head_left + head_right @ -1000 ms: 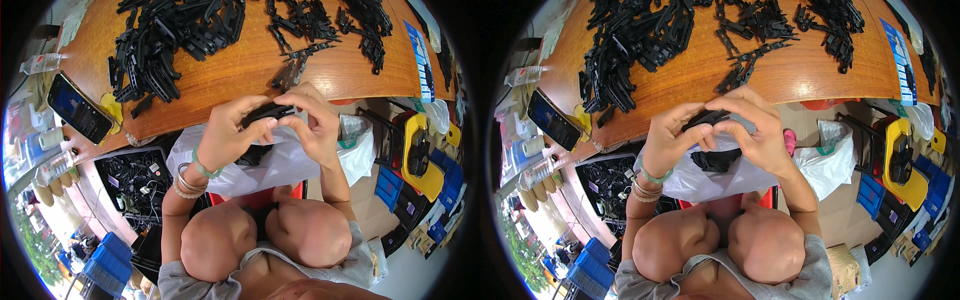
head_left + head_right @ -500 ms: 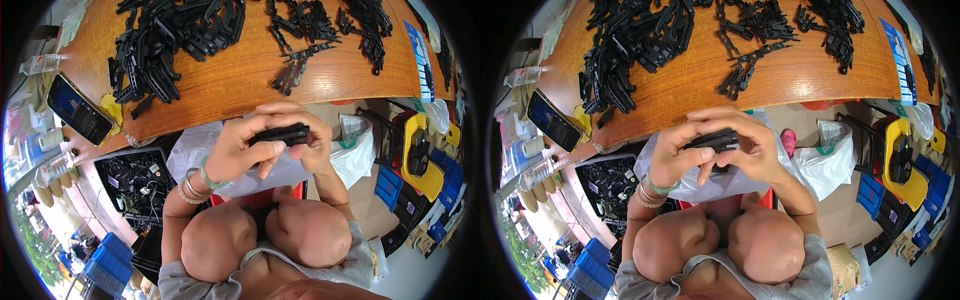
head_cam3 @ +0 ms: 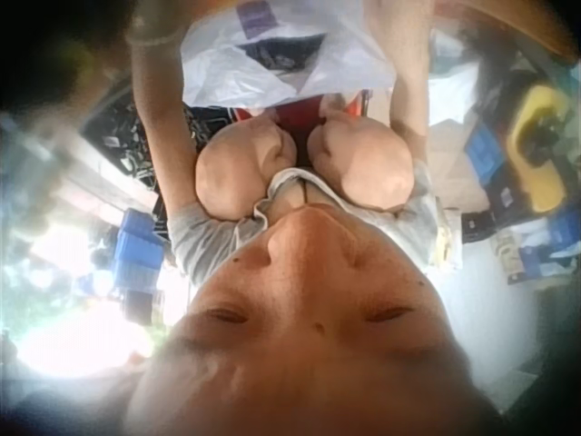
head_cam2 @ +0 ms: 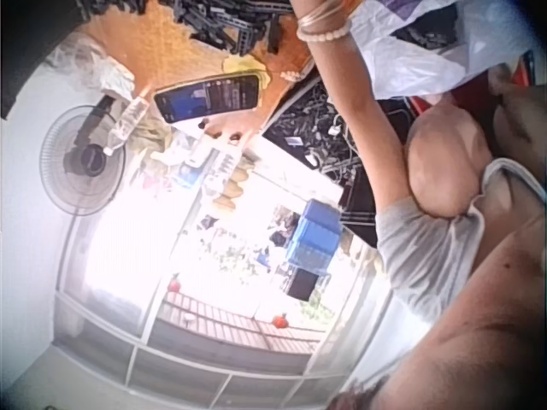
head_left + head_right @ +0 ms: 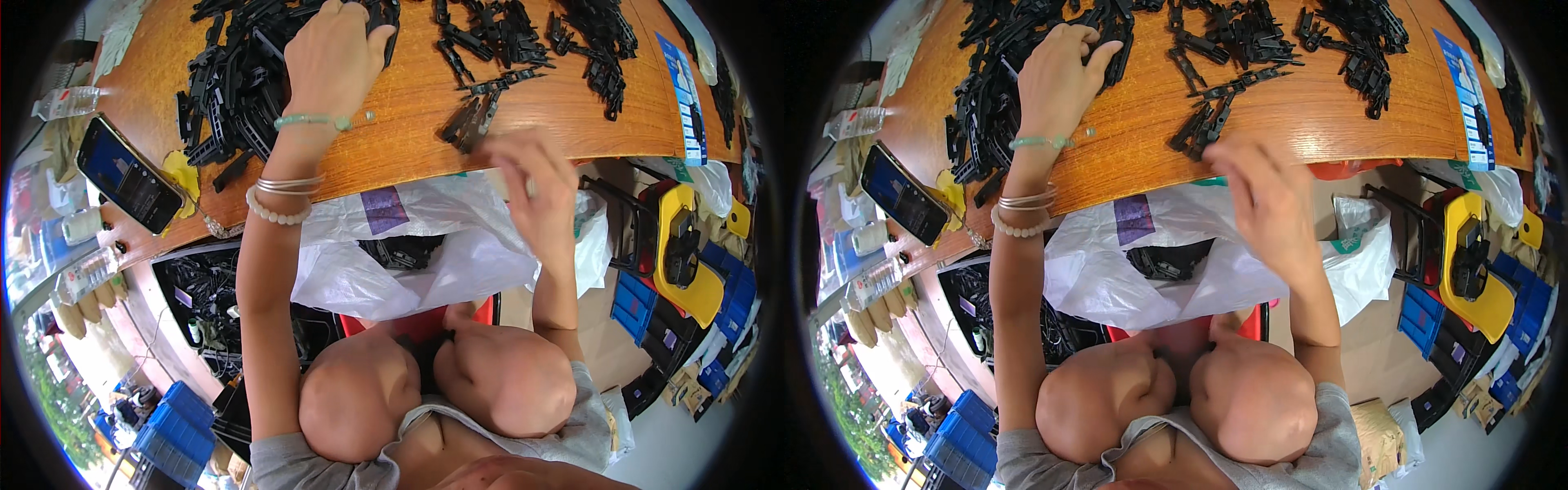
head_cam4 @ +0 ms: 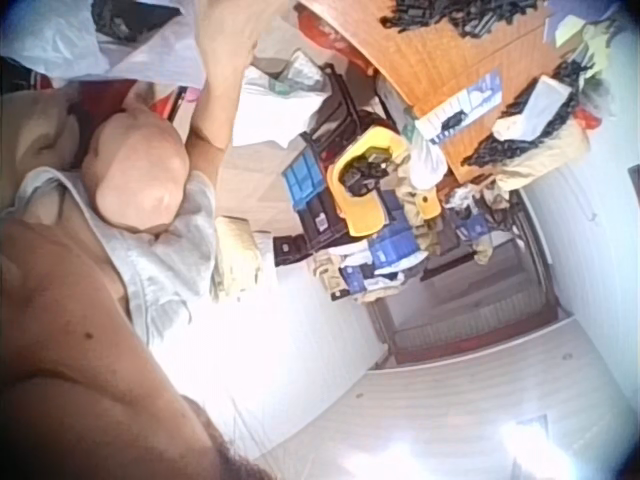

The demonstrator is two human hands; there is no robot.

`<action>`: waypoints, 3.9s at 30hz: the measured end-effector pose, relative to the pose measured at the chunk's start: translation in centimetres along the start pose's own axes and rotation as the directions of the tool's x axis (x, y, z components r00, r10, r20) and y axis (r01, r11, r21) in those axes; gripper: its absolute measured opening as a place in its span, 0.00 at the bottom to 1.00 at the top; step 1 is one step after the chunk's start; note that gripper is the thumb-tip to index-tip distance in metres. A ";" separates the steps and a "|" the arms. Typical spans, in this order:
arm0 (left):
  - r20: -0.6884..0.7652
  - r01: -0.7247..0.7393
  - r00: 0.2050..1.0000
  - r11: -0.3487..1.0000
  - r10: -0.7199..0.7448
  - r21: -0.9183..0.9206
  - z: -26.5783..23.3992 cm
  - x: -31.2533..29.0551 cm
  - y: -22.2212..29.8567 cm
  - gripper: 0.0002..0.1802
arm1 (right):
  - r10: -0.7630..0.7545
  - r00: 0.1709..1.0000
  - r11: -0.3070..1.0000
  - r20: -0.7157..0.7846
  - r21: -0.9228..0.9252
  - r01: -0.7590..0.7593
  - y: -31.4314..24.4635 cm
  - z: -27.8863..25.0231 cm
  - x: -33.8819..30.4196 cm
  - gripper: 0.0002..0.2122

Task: The person picks up small black plastic components from a large pile on a wooden table and snaps them together by hand. They repeatedly take one piece from the pile and attach it to another partially assembled unit before placing the assembly into a white plastic bag.

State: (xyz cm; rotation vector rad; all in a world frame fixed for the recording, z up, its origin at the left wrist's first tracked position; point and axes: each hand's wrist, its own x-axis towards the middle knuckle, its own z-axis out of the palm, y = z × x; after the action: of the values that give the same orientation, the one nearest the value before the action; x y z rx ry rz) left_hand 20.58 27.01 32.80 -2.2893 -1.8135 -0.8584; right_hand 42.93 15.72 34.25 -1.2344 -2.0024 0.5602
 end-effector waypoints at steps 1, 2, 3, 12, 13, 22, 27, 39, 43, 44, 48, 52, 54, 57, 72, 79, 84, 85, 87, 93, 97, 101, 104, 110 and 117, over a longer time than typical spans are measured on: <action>-0.002 0.000 1.000 1.000 0.000 -0.001 -0.1 0.1 0.2 0.09 | -0.002 0.996 0.988 -0.092 -0.152 -0.012 0.4 -0.1 0.9 0.08; 0.117 0.084 0.990 0.996 -0.080 -0.026 -0.3 0.2 0.5 0.12 | -0.003 0.995 0.988 -0.095 -0.155 -0.011 1.2 0.0 1.5 0.08; 0.238 0.171 0.958 0.984 -0.158 -0.039 -0.5 0.1 0.7 0.15 | -0.063 0.995 0.966 -0.082 -0.254 0.040 2.0 0.3 1.9 0.09; 0.009 0.181 0.970 0.694 -0.244 -0.697 -3.6 -5.4 3.4 0.03 | -0.132 0.991 0.913 -0.026 -0.392 0.111 3.1 -0.3 1.2 0.11; 0.287 0.392 0.909 0.391 -0.301 -0.833 -4.1 -6.1 3.9 0.04 | -0.099 0.995 0.928 -0.028 -0.364 0.082 3.3 -0.4 0.9 0.13; 0.605 0.627 0.778 0.145 -0.171 -0.765 -4.9 -8.2 4.9 0.13 | 0.227 0.969 0.890 0.095 0.384 -0.246 1.7 -1.7 -0.3 0.08; 0.648 0.612 0.761 0.294 0.035 -0.735 -5.4 -8.6 5.3 0.15 | 0.013 0.997 0.897 0.082 0.439 -0.048 0.2 0.1 0.5 0.08; 0.355 0.259 0.934 0.623 0.032 -0.738 -5.5 -10.1 5.6 0.17 | 0.147 0.989 0.755 0.016 0.645 -0.122 -0.4 1.7 -1.0 0.12; 0.323 0.208 0.943 0.627 0.075 -0.751 -5.9 -10.1 5.6 0.17 | 0.015 0.996 0.956 -0.086 0.294 0.011 -1.1 1.0 -0.1 0.15; 0.287 0.153 0.950 0.617 0.124 -0.772 -6.0 -10.1 5.6 0.18 | -0.065 0.996 0.956 -0.055 0.284 0.078 -0.9 1.0 0.1 0.16; 0.293 0.165 0.948 0.601 0.121 -0.782 -5.9 -10.2 5.7 0.17 | 0.064 0.998 0.920 0.013 0.387 -0.064 -1.0 1.3 -1.0 0.17; 0.334 0.204 0.934 0.585 0.123 -0.785 -5.9 -9.9 5.8 0.15 | 0.054 0.998 0.930 -0.031 0.365 -0.039 -0.5 1.5 -1.4 0.16; 0.380 0.250 0.918 0.575 0.117 -0.779 -5.9 -9.8 5.7 0.14 | 0.063 0.997 0.929 -0.032 0.367 -0.047 -0.5 1.5 -1.3 0.15; 0.475 0.339 0.876 0.587 0.088 -0.735 -5.9 -9.6 5.1 0.13 | 0.114 0.993 0.920 0.028 0.375 -0.116 -0.6 1.2 -0.9 0.13; 0.102 -0.409 0.903 0.908 0.417 -0.086 -0.9 -3.4 2.2 0.08 | -0.162 0.980 0.937 -0.114 -0.330 0.117 2.4 1.6 2.9 0.11; -0.298 -0.375 0.906 0.896 0.300 -0.239 -2.4 -4.9 2.9 0.09 | -0.291 0.922 0.924 -0.256 -0.325 0.201 1.6 2.2 3.0 0.08; 0.256 0.233 0.967 0.446 -0.009 -0.864 -6.0 -6.4 5.0 0.05 | -0.150 0.988 0.961 0.024 0.240 0.139 -1.2 -0.4 2.4 0.08; 0.257 0.233 0.966 0.441 -0.006 -0.867 -5.9 -6.7 4.9 0.05 | -0.146 0.989 0.963 0.025 0.234 0.136 -1.7 -0.4 2.2 0.08; 0.413 0.399 0.911 0.269 -0.004 -0.877 -6.1 -7.0 4.8 0.08 | -0.130 0.991 0.952 0.021 0.281 0.119 -2.7 -0.2 1.9 0.08; 0.645 0.615 0.756 0.220 0.108 -0.757 -7.0 -7.6 5.0 0.20 | -0.017 0.994 0.980 -0.110 0.194 0.038 -3.1 0.5 0.9 0.09; 0.367 0.275 0.922 0.457 0.123 -0.846 -7.7 -9.3 5.6 0.24 | 0.017 0.993 0.961 -0.113 0.278 0.015 -3.1 1.3 0.8 0.09; 0.329 0.217 0.942 0.626 0.067 -0.749 -6.6 -9.7 6.1 0.24 | -0.019 0.994 0.962 -0.108 0.269 0.048 -2.5 1.3 0.7 0.09; 0.274 0.155 0.959 0.669 0.076 -0.727 -6.1 -9.9 6.1 0.22 | -0.049 0.996 0.953 -0.078 0.295 0.070 -2.1 1.1 0.6 0.09; 0.294 0.145 0.945 0.623 0.143 -0.768 -6.6 -9.8 5.4 0.19 | -0.125 0.983 0.976 -0.135 0.162 0.146 -2.3 0.6 1.6 0.16; 0.270 0.086 0.946 0.666 0.178 -0.741 -6.2 -9.9 5.5 0.18 | -0.113 0.994 0.971 -0.009 0.211 0.112 -1.2 1.2 0.4 0.16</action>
State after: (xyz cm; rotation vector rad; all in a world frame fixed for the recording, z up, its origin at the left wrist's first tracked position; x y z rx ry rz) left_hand 22.08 14.26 34.67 -3.1158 -1.6836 -1.5373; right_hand 41.16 15.55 34.38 -0.9864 -1.9447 0.6991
